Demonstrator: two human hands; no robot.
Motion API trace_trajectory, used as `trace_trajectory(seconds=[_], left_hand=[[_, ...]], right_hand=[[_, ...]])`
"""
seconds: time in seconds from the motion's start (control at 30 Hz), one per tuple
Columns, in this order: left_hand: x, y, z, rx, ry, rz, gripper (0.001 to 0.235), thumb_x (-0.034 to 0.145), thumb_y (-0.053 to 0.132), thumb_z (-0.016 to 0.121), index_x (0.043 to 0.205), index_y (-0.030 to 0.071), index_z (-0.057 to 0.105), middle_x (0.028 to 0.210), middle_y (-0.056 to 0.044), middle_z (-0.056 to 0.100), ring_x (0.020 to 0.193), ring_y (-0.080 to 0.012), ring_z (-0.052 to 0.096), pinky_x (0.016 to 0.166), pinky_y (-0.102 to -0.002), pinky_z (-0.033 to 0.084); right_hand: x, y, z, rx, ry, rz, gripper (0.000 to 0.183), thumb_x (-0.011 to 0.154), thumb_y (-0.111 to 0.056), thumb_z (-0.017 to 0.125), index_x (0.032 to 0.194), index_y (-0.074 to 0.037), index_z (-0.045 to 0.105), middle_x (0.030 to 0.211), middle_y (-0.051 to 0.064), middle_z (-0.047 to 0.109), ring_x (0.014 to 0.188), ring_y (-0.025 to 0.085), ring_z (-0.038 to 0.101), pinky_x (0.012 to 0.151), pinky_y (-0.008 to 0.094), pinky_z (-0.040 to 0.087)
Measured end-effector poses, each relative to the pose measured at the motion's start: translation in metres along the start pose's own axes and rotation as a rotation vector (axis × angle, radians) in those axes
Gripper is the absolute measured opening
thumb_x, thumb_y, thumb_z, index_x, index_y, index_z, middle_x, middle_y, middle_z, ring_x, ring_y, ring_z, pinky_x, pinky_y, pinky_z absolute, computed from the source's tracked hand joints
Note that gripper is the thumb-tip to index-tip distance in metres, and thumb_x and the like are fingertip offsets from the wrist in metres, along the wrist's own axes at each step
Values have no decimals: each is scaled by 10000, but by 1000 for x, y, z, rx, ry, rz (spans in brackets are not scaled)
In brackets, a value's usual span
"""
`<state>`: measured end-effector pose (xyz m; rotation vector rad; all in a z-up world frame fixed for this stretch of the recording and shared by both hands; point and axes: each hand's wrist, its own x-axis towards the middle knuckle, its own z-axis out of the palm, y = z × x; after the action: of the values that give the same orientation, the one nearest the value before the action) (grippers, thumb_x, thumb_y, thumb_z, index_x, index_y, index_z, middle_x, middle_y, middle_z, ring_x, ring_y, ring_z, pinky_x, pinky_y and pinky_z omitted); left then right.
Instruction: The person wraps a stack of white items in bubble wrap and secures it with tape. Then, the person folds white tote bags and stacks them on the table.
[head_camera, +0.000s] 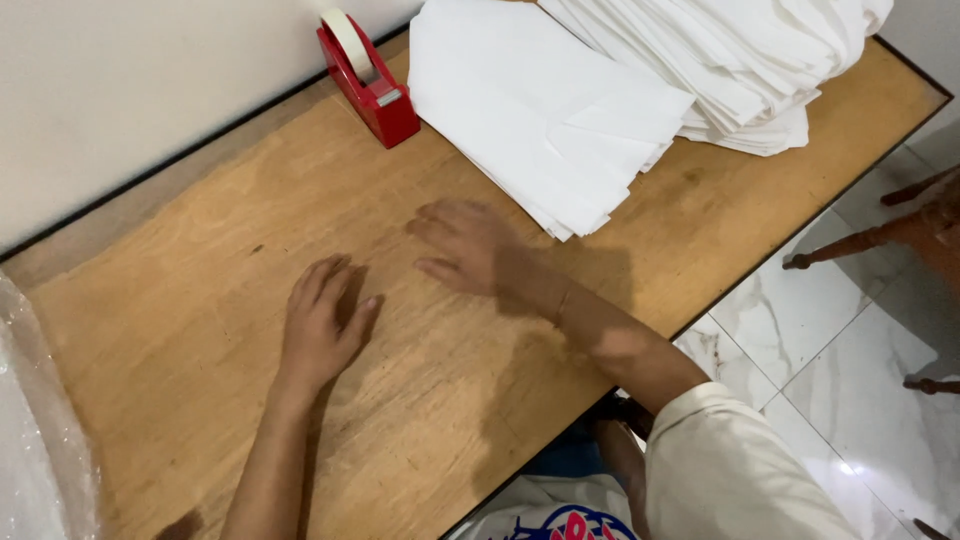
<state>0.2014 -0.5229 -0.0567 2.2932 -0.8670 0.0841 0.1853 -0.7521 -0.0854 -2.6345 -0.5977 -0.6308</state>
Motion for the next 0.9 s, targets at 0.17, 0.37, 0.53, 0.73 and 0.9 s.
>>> trace_trajectory(seconds=[0.17,0.37,0.53,0.73,0.9], left_hand=[[59,42,59,-246,-48,42,400,784,247,590,1109,24,523,1162,-187,467,1160,-386,366,961,-500,264],[114,64,106,-400,81,-50,386,817,227,553,1119,-4,484,1183,-225,411,1176,-394,327,985,-482,255],[117,69,99,-443,65,-142,418,836,236,529,1170,2,438,1207,-231,370,1207,-396,278,1002,-484,227],[113,65,106,-258,-113,-20,434,843,252,505,1196,13,424,1226,-256,365,1218,-395,266,1026,-476,173],[114,51,118,-74,-215,29,419,883,282,415,1240,63,396,1214,-182,437,1223,-322,296,1027,-461,145]], right_hand=[[-28,49,-45,-318,62,231,420,813,-403,529,1148,-151,501,1104,76,495,1082,272,459,886,431,358],[-27,50,-57,-360,-126,497,439,849,-423,432,1192,-152,473,1196,60,469,1210,266,326,983,495,206],[-19,38,-43,-463,-320,529,440,883,-415,331,1232,-160,416,1273,46,420,1262,267,233,1005,541,62],[-20,38,-34,-531,-373,559,381,887,-316,328,1202,-126,428,1221,94,461,1247,295,258,1009,567,-3],[-25,45,-22,-547,-327,523,354,908,-293,326,1189,-103,427,1085,120,526,1198,306,330,1005,581,17]])
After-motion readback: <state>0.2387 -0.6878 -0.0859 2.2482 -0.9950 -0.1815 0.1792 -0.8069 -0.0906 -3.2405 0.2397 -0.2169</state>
